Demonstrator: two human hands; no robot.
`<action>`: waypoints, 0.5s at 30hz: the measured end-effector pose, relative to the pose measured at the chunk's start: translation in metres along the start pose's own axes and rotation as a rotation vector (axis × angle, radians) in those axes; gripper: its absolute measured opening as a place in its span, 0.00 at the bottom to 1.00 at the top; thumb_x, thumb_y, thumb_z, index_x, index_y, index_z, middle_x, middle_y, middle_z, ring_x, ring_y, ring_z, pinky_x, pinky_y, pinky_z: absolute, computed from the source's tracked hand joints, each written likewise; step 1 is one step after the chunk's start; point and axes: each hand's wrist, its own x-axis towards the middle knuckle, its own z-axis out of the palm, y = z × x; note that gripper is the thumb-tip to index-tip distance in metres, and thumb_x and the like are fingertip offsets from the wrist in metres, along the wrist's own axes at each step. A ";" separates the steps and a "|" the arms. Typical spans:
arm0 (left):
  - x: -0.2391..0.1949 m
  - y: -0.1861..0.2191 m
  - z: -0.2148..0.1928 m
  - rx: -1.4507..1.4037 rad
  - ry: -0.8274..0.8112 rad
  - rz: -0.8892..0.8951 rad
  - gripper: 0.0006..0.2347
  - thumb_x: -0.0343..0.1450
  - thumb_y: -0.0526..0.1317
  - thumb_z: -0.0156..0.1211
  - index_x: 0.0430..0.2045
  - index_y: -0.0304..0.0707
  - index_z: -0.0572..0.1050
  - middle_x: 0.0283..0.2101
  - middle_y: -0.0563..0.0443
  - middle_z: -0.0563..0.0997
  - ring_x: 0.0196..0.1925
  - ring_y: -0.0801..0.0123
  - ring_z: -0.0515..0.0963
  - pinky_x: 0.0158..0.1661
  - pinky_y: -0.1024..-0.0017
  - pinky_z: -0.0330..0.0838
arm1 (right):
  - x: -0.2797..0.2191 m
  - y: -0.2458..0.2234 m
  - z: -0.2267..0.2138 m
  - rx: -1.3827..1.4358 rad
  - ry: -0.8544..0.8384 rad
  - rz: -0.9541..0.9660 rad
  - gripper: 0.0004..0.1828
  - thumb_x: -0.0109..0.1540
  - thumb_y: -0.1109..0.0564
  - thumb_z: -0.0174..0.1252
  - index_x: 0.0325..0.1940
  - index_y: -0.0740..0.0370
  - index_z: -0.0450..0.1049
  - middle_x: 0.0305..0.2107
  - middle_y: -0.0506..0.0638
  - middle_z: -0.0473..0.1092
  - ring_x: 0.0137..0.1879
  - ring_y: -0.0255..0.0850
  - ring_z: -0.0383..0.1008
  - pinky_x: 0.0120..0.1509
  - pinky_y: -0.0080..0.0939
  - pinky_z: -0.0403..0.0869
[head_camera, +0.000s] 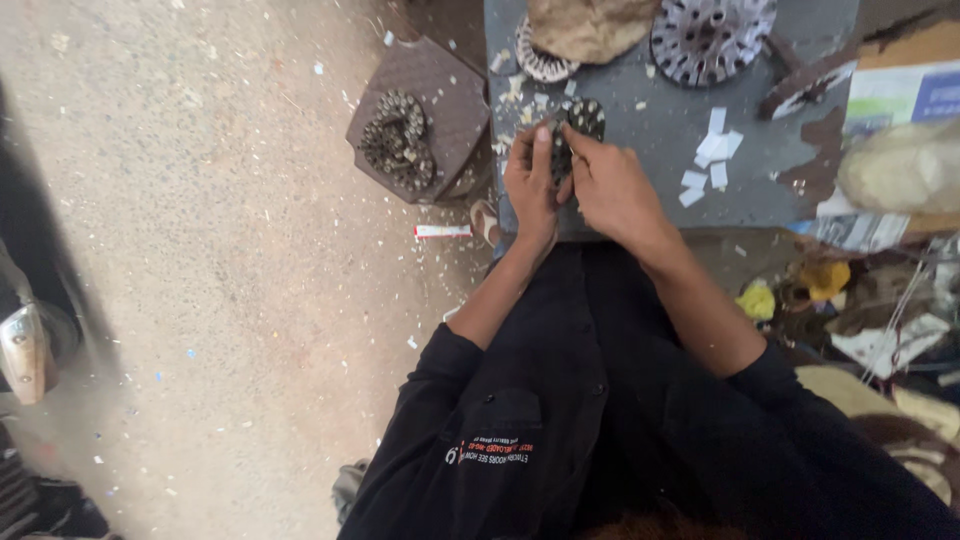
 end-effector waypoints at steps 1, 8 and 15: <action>-0.001 -0.002 0.000 -0.012 0.010 -0.015 0.15 0.80 0.44 0.57 0.53 0.29 0.77 0.33 0.52 0.75 0.24 0.77 0.62 0.22 0.76 0.55 | 0.000 0.006 0.005 0.013 0.007 0.023 0.24 0.67 0.61 0.44 0.68 0.67 0.68 0.28 0.64 0.77 0.36 0.54 0.83 0.45 0.49 0.77; 0.012 -0.008 0.005 0.151 0.008 0.120 0.14 0.79 0.43 0.56 0.52 0.28 0.76 0.43 0.48 0.81 0.43 0.76 0.78 0.45 0.76 0.73 | -0.003 0.005 0.039 -0.239 0.334 -0.248 0.27 0.68 0.62 0.49 0.73 0.70 0.64 0.28 0.69 0.73 0.33 0.62 0.77 0.37 0.56 0.73; 0.006 -0.021 -0.006 -0.046 -0.012 -0.036 0.16 0.79 0.42 0.57 0.55 0.27 0.74 0.44 0.48 0.78 0.39 0.73 0.72 0.38 0.74 0.65 | 0.001 0.017 0.009 0.381 -0.061 0.285 0.26 0.69 0.60 0.43 0.72 0.62 0.67 0.32 0.66 0.75 0.25 0.69 0.68 0.29 0.57 0.66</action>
